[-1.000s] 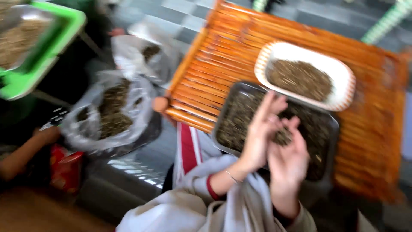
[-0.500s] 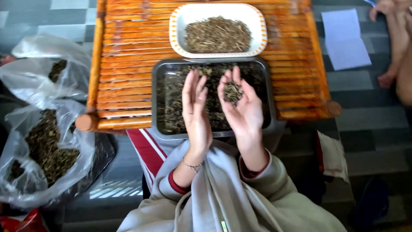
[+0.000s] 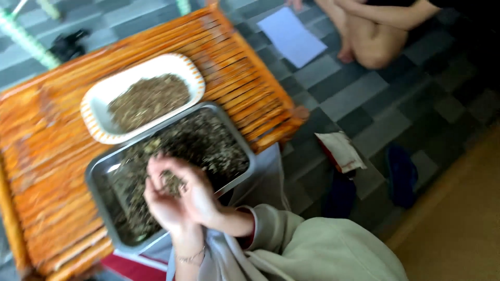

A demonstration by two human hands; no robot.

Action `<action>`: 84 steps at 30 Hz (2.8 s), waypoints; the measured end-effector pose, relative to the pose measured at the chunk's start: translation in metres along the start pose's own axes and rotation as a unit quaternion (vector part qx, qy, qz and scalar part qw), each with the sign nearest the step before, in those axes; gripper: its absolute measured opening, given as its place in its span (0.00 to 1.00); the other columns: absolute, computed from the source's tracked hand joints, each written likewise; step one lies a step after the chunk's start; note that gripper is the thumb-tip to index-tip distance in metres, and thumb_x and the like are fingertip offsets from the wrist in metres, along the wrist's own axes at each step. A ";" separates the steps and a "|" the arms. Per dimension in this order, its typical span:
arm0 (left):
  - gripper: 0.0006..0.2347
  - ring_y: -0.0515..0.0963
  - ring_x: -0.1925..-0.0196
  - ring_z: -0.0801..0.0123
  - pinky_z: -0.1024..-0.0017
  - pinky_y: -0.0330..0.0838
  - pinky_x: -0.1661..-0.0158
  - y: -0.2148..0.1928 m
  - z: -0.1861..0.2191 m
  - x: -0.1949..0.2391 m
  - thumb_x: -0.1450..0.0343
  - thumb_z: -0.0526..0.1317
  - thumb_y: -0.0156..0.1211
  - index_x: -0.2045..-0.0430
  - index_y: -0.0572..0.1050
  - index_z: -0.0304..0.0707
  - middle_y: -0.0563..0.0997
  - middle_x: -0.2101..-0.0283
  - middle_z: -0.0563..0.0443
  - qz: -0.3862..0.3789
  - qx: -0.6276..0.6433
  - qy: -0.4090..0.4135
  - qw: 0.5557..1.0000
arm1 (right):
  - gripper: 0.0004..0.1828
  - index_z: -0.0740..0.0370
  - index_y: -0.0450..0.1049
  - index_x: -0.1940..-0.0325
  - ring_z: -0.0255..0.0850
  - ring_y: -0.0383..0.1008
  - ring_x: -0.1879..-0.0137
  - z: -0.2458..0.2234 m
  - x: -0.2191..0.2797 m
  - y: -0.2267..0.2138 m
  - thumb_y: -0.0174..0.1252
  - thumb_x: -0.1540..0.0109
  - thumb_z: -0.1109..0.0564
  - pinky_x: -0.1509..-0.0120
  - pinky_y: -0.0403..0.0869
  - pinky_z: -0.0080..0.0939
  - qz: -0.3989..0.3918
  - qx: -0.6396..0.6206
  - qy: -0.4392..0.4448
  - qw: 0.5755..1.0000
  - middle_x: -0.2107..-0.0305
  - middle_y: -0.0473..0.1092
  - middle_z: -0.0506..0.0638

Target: Sorting dried tea leaves by hand to remove stems and debris on a low bamboo table

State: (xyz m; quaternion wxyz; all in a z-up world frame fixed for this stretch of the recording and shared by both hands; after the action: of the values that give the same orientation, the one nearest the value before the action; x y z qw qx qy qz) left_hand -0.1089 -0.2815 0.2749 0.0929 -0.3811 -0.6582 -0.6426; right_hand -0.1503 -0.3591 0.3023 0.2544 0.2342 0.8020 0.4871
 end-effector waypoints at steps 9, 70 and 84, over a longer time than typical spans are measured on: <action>0.13 0.76 0.36 0.65 0.72 0.67 0.29 -0.014 -0.006 0.003 0.16 0.37 0.43 0.45 0.73 0.26 0.81 0.46 0.43 -0.380 -0.102 -0.034 0.919 | 0.09 0.53 0.74 0.46 0.37 0.69 0.33 0.011 0.005 0.002 0.50 0.28 0.59 0.11 0.58 0.45 -0.095 0.195 -0.075 0.973 0.47 0.72 0.45; 0.19 0.68 0.29 0.47 0.54 0.62 0.27 0.001 0.048 -0.008 0.19 0.36 0.34 0.36 0.60 0.19 0.66 0.33 0.30 -0.439 0.022 -0.226 0.869 | 0.08 0.55 0.77 0.57 0.35 0.76 0.65 -0.023 0.129 -0.064 0.57 0.37 0.52 0.57 0.76 0.37 -0.672 0.476 0.453 0.341 0.65 0.81 0.43; 0.20 0.69 0.30 0.47 0.55 0.63 0.28 -0.013 0.024 -0.019 0.21 0.36 0.34 0.36 0.59 0.20 0.67 0.34 0.29 -0.404 0.041 -0.264 0.875 | 0.22 0.50 0.78 0.45 0.31 0.80 0.44 -0.145 -0.025 0.048 0.54 0.43 0.54 0.41 0.75 0.34 -0.739 0.477 0.348 0.323 0.50 0.79 0.40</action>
State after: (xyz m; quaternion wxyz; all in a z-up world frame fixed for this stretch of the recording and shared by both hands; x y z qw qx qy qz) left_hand -0.0951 -0.2647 0.2494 -0.3364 -0.2337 -0.7809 -0.4717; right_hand -0.2170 -0.4507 0.4074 0.0511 -0.5657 0.7530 -0.3323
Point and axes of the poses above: each hand's wrist, its own x-axis away from the middle knuckle, its own y-axis out of the palm, z = x × y, the point moved 2 cm from there along -x, towards the middle knuckle
